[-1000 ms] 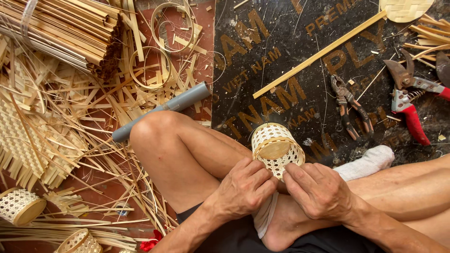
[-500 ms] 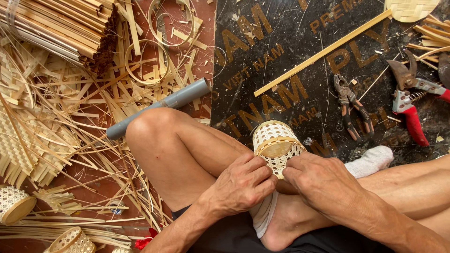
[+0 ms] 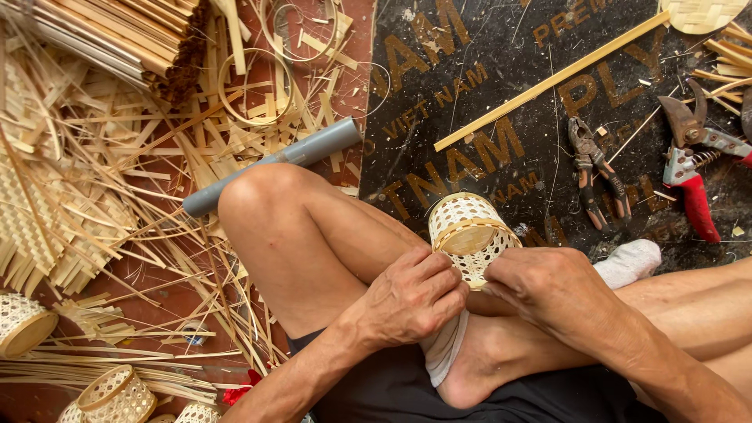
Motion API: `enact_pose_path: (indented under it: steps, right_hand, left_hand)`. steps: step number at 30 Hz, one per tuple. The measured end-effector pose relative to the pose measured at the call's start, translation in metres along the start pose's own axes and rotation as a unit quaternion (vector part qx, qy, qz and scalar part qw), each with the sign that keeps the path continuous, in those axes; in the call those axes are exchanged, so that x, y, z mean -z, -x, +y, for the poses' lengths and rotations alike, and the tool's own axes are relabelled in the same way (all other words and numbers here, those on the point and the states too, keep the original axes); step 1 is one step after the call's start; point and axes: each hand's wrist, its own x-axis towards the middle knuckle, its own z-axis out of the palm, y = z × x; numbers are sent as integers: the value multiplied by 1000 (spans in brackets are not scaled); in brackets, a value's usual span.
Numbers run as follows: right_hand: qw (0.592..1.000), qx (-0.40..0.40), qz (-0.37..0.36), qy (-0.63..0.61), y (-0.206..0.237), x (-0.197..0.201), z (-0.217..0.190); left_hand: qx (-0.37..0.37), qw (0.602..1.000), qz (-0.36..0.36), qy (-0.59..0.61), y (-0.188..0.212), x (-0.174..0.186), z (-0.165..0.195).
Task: The person sits on the floor assembling woven bamboo baskets. They fit a round wooden base into a perforated woven bamboo body, press the parts together, trim excess bamboo strip with shears, apply glue from a squeeze bottle around the base rim, and place the finished basket onto a pile of completed baskets on the floor.
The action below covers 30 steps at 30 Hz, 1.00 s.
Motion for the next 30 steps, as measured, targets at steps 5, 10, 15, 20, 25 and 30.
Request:
enact_pose_path:
  steps: [5,10,15,20,25,30]
  right_hand:
    - [998,38,54,7,7,-5,3]
    - [988,125,85,13,14,-5,6]
    - [968,197,118,97,15,-10,20]
    - [949,184,143,211,6,-17,15]
    - [940,193,151,236,16,9,-13]
    - [940,277,129,151,29,31,-35]
  left_hand:
    - [3,999,-13,-32,3,-4,1]
    - [11,998,-20,-64,5,-9,4]
    - [6,997,-36,-67,11,-12,0]
    - [-3,997,-37,-66,9,-11,-3]
    - [25,998,-38,-33,0,4,13]
    - [26,995,-89,25,5,34,45]
